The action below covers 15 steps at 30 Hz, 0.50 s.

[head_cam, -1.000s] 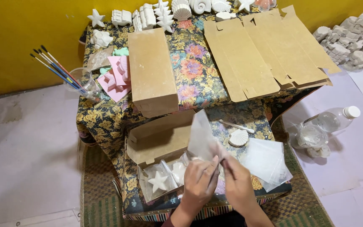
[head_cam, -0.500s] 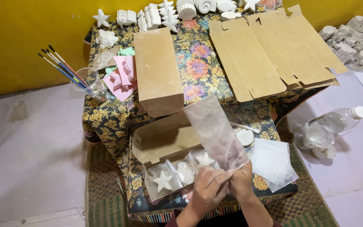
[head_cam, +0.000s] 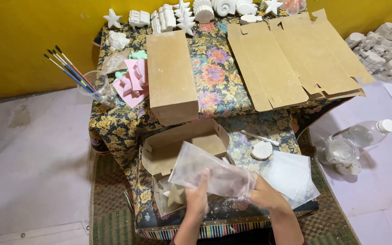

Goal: The person smooths a white shell-shaped object with a small tool, then places it into a clear plastic bag. They arrange several bagged items inside a cardboard box, close the box, and then fold and assemble a flat cardboard sheet into a new box.

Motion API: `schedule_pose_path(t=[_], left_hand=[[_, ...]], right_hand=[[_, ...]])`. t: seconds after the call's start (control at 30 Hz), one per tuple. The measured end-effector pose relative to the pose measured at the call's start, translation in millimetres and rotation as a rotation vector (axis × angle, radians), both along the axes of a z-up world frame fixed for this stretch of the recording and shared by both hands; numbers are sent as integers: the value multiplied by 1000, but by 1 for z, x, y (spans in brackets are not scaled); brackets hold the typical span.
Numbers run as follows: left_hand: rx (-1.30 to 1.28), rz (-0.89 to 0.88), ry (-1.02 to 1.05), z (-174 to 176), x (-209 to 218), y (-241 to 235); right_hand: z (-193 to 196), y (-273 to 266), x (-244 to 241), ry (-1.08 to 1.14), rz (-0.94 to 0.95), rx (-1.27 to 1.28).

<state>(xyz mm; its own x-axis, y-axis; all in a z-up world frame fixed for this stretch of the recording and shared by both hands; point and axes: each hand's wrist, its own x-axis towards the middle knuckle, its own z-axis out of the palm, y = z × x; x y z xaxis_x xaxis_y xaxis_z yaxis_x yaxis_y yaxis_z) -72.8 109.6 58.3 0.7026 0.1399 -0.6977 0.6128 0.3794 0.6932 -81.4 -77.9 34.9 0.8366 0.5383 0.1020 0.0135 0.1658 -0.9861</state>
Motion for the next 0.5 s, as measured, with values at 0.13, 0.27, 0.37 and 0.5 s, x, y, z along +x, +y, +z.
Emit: schedule_pose_path(t=[0.13,0.27,0.37,0.5], left_hand=[[-21,51,-59,-64,2,3],[-18,176,-77,-24,0,1],[-122,301,-24,3,11,10],[-320,603,-87,-16,19,27]], right_hand=[[46,4,-1,192,-210,-197],[36,-9,-2,182,-313,-324],[39,-21,3,238,-609,-423],[6,-47,19,19,-1044,-1335]])
